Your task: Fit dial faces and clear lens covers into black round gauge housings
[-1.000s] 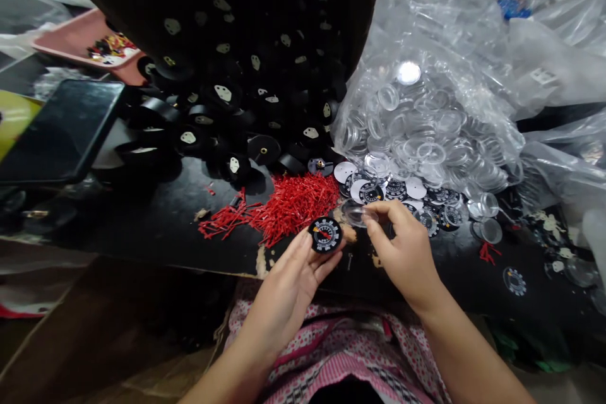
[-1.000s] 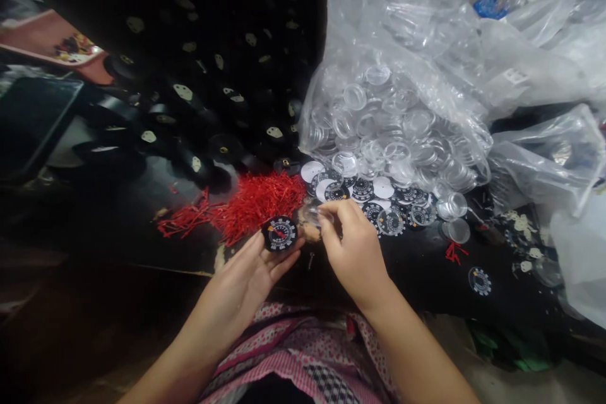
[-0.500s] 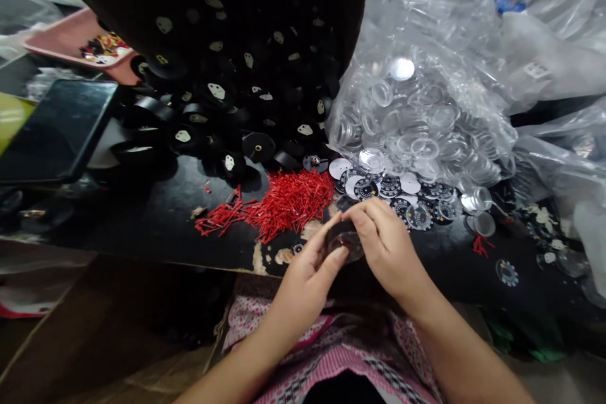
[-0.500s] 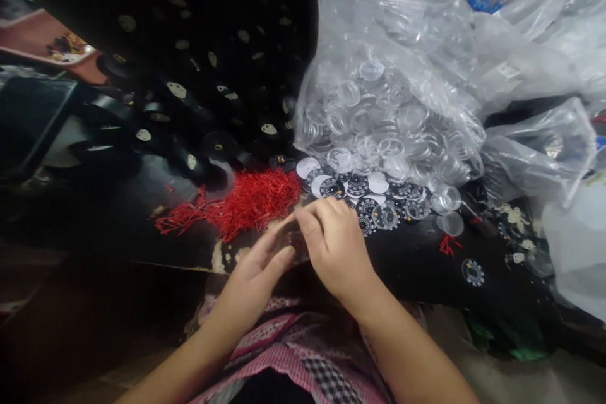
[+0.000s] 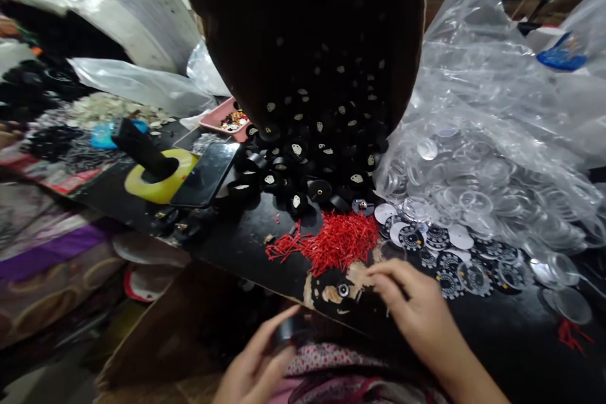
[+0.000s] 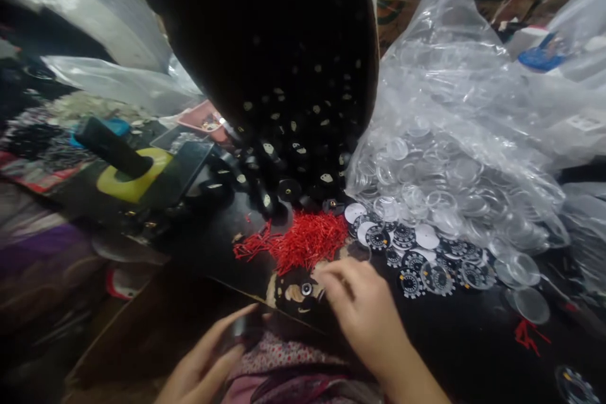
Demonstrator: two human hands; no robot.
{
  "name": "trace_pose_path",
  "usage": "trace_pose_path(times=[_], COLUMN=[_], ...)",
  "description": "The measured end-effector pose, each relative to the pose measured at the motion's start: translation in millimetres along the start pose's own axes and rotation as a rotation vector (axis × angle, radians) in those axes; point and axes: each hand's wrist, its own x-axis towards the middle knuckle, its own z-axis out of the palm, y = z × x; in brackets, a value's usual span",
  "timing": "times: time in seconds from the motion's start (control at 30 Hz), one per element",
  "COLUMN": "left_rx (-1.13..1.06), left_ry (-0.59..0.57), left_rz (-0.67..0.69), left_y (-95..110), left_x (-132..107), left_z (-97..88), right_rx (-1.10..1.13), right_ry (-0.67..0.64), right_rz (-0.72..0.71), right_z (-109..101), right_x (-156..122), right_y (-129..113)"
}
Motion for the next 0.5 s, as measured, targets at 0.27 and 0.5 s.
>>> trace_pose_path(times=[0.27, 0.5], left_rx=[0.309, 0.406], left_ry=[0.264, 0.23], left_rz=[0.381, 0.266], left_y=[61, 90], left_x=[94, 169], left_z=[-17.9, 9.9], right_rx=[0.004, -0.22], right_ry=[-0.168, -0.079], right_rz=[-0.072, 0.051], right_z=[10, -22], right_x=[3, -21], right_y=[-4, 24])
